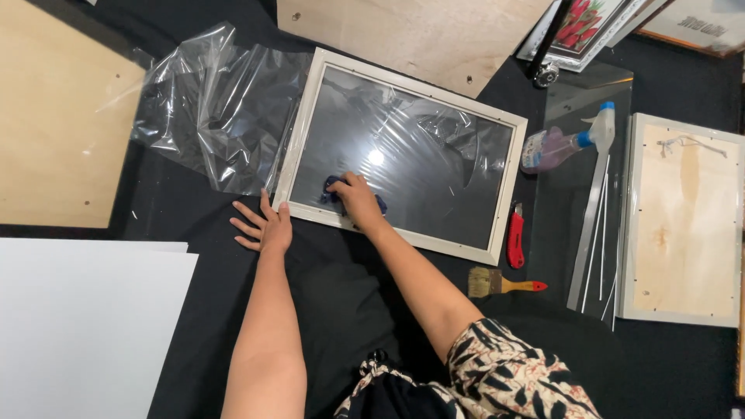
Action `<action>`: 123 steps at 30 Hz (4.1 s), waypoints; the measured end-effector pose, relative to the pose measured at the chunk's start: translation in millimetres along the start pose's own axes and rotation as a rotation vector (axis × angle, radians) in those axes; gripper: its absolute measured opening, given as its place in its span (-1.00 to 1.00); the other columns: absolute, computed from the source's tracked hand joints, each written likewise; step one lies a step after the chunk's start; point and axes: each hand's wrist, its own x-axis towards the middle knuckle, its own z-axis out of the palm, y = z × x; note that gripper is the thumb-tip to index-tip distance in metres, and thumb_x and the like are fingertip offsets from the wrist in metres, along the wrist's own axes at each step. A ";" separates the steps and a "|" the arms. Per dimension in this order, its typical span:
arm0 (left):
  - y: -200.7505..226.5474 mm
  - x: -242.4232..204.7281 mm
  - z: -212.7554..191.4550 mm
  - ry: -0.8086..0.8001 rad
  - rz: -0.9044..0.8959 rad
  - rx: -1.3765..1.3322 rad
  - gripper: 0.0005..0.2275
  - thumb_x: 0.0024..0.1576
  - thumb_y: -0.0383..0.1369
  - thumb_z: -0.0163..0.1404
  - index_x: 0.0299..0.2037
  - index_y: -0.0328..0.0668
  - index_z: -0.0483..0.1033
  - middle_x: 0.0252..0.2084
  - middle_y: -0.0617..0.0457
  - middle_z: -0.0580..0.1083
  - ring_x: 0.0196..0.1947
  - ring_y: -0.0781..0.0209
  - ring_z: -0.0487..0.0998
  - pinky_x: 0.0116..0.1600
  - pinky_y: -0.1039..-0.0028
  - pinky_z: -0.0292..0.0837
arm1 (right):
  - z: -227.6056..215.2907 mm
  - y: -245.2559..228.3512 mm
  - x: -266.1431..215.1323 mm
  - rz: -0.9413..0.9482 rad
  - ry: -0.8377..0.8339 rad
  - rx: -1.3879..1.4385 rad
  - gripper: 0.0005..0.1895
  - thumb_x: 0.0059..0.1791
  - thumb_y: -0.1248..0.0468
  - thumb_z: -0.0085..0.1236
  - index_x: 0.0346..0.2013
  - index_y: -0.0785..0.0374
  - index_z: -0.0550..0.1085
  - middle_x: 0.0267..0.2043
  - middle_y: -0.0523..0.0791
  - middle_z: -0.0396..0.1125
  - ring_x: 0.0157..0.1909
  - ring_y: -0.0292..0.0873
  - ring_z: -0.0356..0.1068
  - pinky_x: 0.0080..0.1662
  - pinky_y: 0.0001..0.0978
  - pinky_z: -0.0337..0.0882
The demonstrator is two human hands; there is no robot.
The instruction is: Cleaning a glass pane within a picture frame using a cloth and a small brush to remove dust and streaks.
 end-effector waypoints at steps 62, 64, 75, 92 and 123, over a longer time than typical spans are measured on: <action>239.6 -182.1 271.5 0.236 1.524 0.273 -0.82 0.16 -0.48 0.06 -0.05 -0.07 0.49 -0.10 0.07 0.42 -0.12 0.10 0.53 -0.09 0.36 0.49 | -168.1 226.2 -238.8 0.606 0.420 0.066 -0.68 0.12 0.27 -0.01 0.14 -0.07 0.54 0.21 -0.24 0.39 0.21 -0.15 0.30 0.30 -0.25 0.21; 230.6 -194.7 273.2 0.280 1.578 0.302 -0.93 0.22 -0.39 -0.02 -0.14 0.05 0.46 -0.29 0.21 0.40 -0.20 0.19 0.49 -0.20 0.42 0.42 | -173.1 223.0 -236.4 0.608 0.435 0.073 -0.68 0.11 0.30 0.00 0.11 -0.06 0.56 0.17 -0.23 0.42 0.18 -0.13 0.32 0.28 -0.25 0.24; 252.0 -170.3 298.5 0.269 1.822 0.345 -0.92 0.16 -0.35 0.07 -0.36 0.02 0.44 -0.33 0.13 0.35 -0.24 0.12 0.44 -0.19 0.43 0.41 | -175.7 217.8 -234.1 0.657 0.479 0.169 -0.63 0.08 0.39 -0.01 0.10 -0.03 0.59 0.17 -0.25 0.42 0.17 -0.16 0.31 0.27 -0.25 0.27; 252.7 -198.0 275.3 0.103 1.664 0.342 -0.90 0.15 -0.42 0.11 -0.29 0.12 0.50 -0.29 0.16 0.33 -0.30 0.21 0.42 -0.18 0.49 0.46 | -190.0 188.7 -219.2 0.757 0.499 -0.145 -0.55 0.12 0.43 0.00 0.24 -0.10 0.48 0.29 -0.09 0.15 0.33 0.01 0.08 0.29 -0.05 0.06; 215.9 -203.3 271.3 0.033 1.675 0.496 -0.86 0.19 -0.32 0.07 -0.06 0.11 0.48 0.07 -0.01 0.35 -0.14 0.01 0.43 -0.24 0.34 0.43 | -153.5 239.8 -231.4 0.808 0.377 -0.130 -0.37 0.10 0.38 -0.03 0.25 -0.58 0.39 0.49 -0.30 -0.03 0.46 -0.04 -0.07 0.30 -0.06 -0.02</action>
